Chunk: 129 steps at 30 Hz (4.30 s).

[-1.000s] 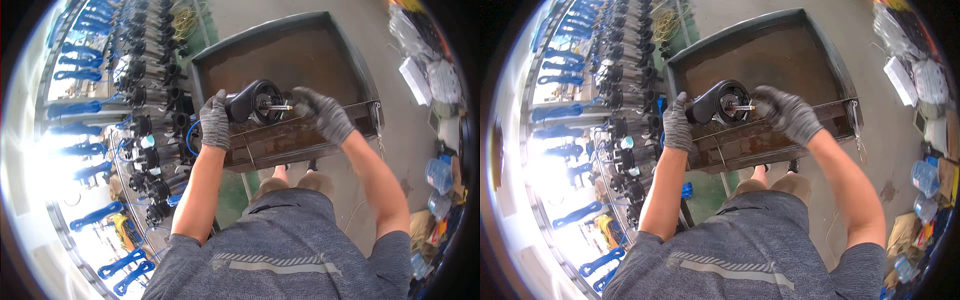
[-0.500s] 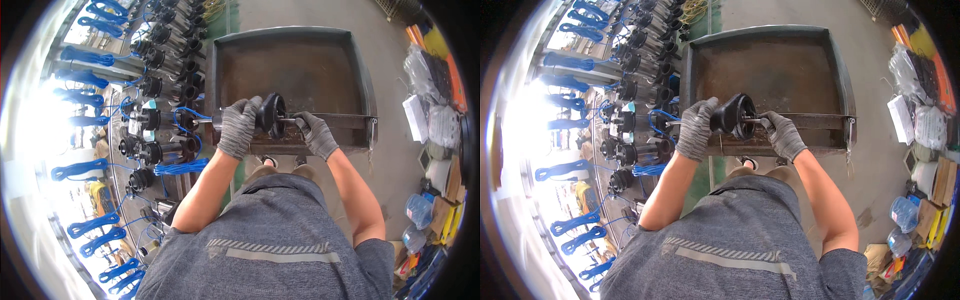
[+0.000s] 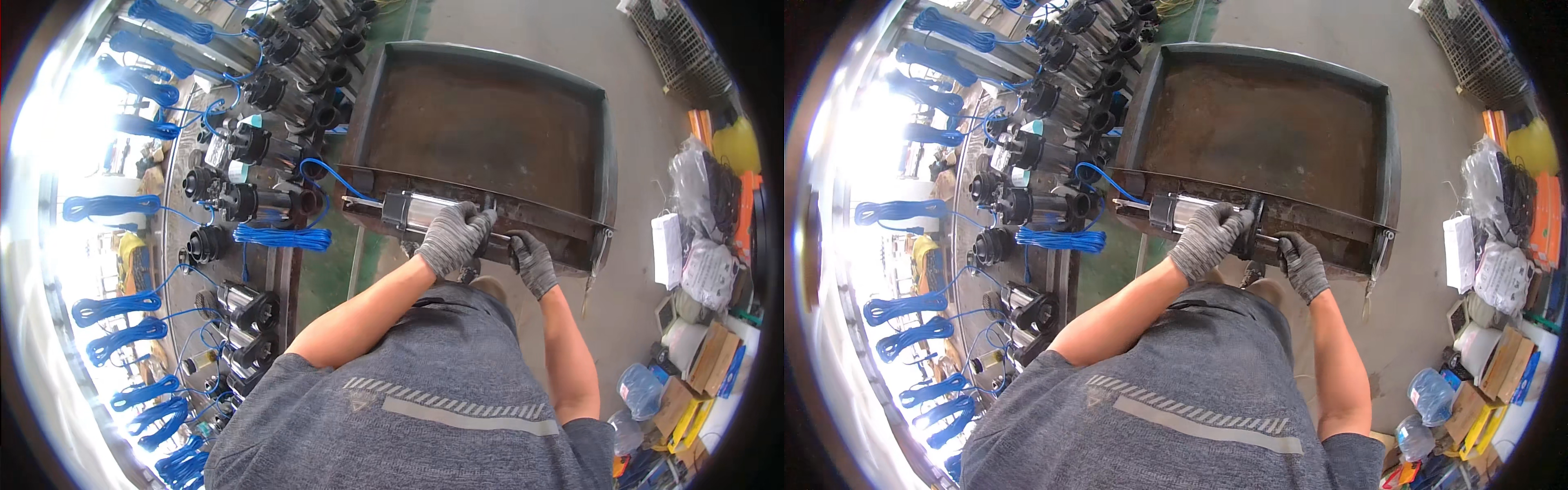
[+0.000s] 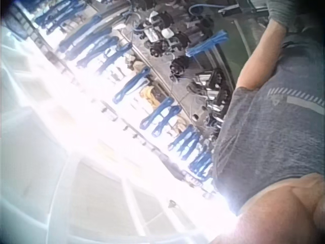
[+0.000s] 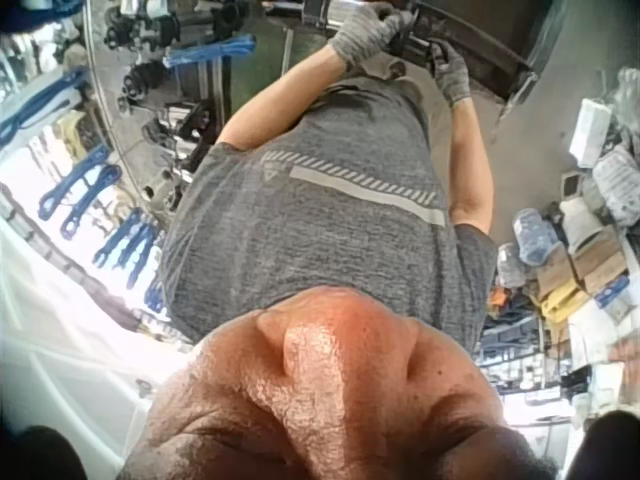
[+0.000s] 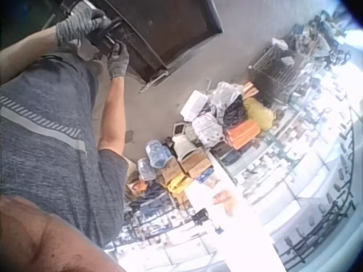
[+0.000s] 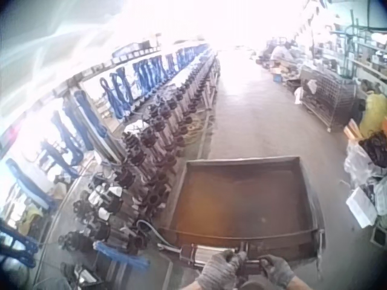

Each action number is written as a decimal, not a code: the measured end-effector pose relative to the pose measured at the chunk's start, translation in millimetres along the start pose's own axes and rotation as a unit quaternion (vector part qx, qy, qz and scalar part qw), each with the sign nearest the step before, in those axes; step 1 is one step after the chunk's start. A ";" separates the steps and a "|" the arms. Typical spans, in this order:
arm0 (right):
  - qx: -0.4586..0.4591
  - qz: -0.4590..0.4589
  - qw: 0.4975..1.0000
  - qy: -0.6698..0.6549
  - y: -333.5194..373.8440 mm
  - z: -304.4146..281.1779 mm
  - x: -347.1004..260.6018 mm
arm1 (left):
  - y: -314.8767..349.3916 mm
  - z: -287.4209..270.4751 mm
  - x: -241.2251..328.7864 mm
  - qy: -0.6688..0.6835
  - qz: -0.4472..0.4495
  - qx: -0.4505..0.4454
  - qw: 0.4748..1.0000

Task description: The person tests water pump units by submerging each into a water tank, places the tested pumps onto an assembly table, and removes their gloves.

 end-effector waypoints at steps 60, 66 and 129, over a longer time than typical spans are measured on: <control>0.210 -0.164 0.813 0.517 -23.1 123.2 -164.7 | -23.6 -238.5 -166.3 -0.270 0.169 -0.046 0.947; 0.218 -0.148 0.805 0.531 -22.4 123.6 -166.3 | -31.4 -231.4 -177.3 -0.358 0.291 -0.065 0.885; 0.235 -0.134 0.811 0.519 -14.9 125.5 -171.6 | -40.0 -225.4 -223.4 0.182 0.019 -0.025 0.983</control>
Point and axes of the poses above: each hand's wrist, its own y-axis away from the middle knuckle, its own z-axis out of the palm, x = y × z, the point moved 7 cm from there along -y, towards the middle knuckle, and after that the axes turned 2 degrees about -y, right-handed, at the moved point
